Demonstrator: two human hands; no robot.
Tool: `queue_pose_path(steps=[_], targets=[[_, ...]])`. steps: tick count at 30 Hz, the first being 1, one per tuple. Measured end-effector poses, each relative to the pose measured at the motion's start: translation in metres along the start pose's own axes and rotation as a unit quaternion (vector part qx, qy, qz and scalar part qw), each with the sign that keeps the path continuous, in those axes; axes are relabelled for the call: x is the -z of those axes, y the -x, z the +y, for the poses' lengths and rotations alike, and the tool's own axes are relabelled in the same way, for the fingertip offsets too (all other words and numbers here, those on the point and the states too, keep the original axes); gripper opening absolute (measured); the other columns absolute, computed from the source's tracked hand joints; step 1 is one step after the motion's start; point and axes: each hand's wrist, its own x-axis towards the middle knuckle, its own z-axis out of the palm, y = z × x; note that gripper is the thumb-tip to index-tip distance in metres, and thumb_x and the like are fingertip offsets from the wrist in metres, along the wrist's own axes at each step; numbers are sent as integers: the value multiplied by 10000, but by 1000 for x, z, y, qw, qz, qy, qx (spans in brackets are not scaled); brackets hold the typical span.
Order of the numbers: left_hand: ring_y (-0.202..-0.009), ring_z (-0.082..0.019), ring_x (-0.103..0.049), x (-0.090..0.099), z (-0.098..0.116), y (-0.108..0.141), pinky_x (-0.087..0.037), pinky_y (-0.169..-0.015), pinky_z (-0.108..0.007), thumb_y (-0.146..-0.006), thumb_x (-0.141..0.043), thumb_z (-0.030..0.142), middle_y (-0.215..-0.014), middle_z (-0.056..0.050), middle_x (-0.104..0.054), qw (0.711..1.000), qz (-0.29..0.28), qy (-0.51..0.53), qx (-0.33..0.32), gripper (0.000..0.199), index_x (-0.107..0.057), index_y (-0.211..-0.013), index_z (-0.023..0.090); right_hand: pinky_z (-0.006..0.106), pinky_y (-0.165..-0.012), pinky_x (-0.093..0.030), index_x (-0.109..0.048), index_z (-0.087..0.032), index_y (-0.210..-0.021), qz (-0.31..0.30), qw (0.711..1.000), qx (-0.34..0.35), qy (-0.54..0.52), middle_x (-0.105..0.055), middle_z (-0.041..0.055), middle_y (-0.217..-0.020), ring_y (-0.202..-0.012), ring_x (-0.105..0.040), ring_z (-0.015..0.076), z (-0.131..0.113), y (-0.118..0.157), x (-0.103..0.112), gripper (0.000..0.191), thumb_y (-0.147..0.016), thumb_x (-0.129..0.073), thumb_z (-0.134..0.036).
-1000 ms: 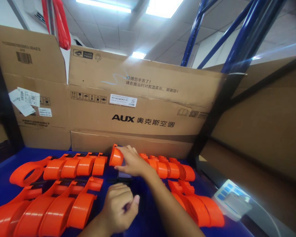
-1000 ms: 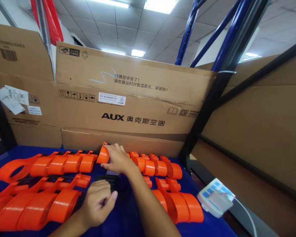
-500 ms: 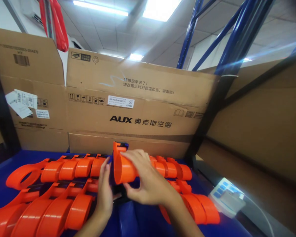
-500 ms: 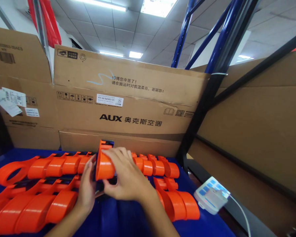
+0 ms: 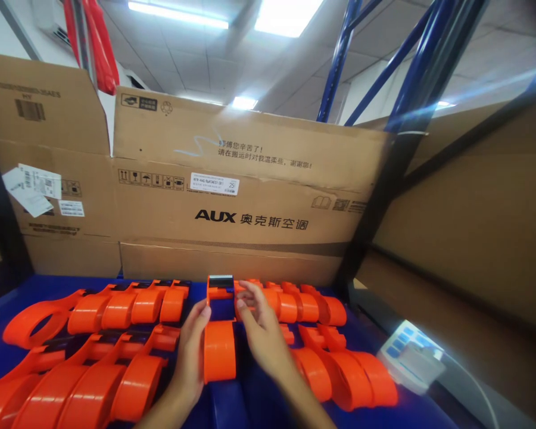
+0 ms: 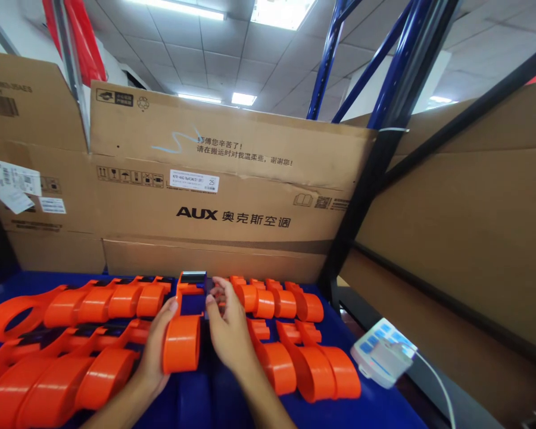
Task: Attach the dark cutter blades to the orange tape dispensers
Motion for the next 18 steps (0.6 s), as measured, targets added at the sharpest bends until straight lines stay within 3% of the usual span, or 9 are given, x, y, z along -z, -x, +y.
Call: queue_pose_path(steps=[3, 6, 12, 15, 18], targets=[[-1019, -274, -730, -2, 2, 0, -556, -877, -336, -729, -846, 488, -1107, -67, -795, 999, -52, -11, 8, 497, -753, -1121, 197, 264, -587, -482, -672, -210, -1110, -59, 993, -78, -69, -615, -1, -761, -643, -572, 163, 21, -1, -1, 346, -929, -641, -502], [-1048, -286, -727, 1, -1, -1, -549, -902, -343, -741, -840, 475, -1130, -81, -790, 995, -93, -29, 19, 465, -748, -1098, 192, 228, -490, -384, -673, -207, -933, -74, 988, -99, -89, -527, -43, -645, -529, -462, 124, 28, 1, 4, 352, -888, -673, -556], [-1180, -263, -670, 6, -3, -2, -510, -974, -313, -800, -822, 433, -1271, -52, -749, 988, -120, -94, -14, 458, -723, -1204, 243, 275, -719, -477, -645, -196, -921, -47, 994, -73, -72, -604, -12, -750, -713, -576, 162, 23, 6, 7, 235, -894, -665, -429], [-1094, -262, -696, 5, 1, -4, -516, -936, -313, -826, -797, 458, -1166, -61, -779, 981, -125, -142, -46, 381, -755, -1119, 218, 262, -692, -456, -631, -189, -884, -54, 996, -62, -40, -628, -1, -766, -711, -574, 162, 23, 10, 5, 131, -898, -615, -319], [-1151, -271, -684, 3, 3, -6, -492, -1004, -330, -834, -792, 446, -1201, -71, -772, 980, -122, -140, -66, 384, -753, -1139, 216, 251, -669, -444, -624, -188, -877, -54, 997, -57, -6, -624, -4, -757, -697, -564, 160, 27, 13, 4, 96, -890, -571, -266]])
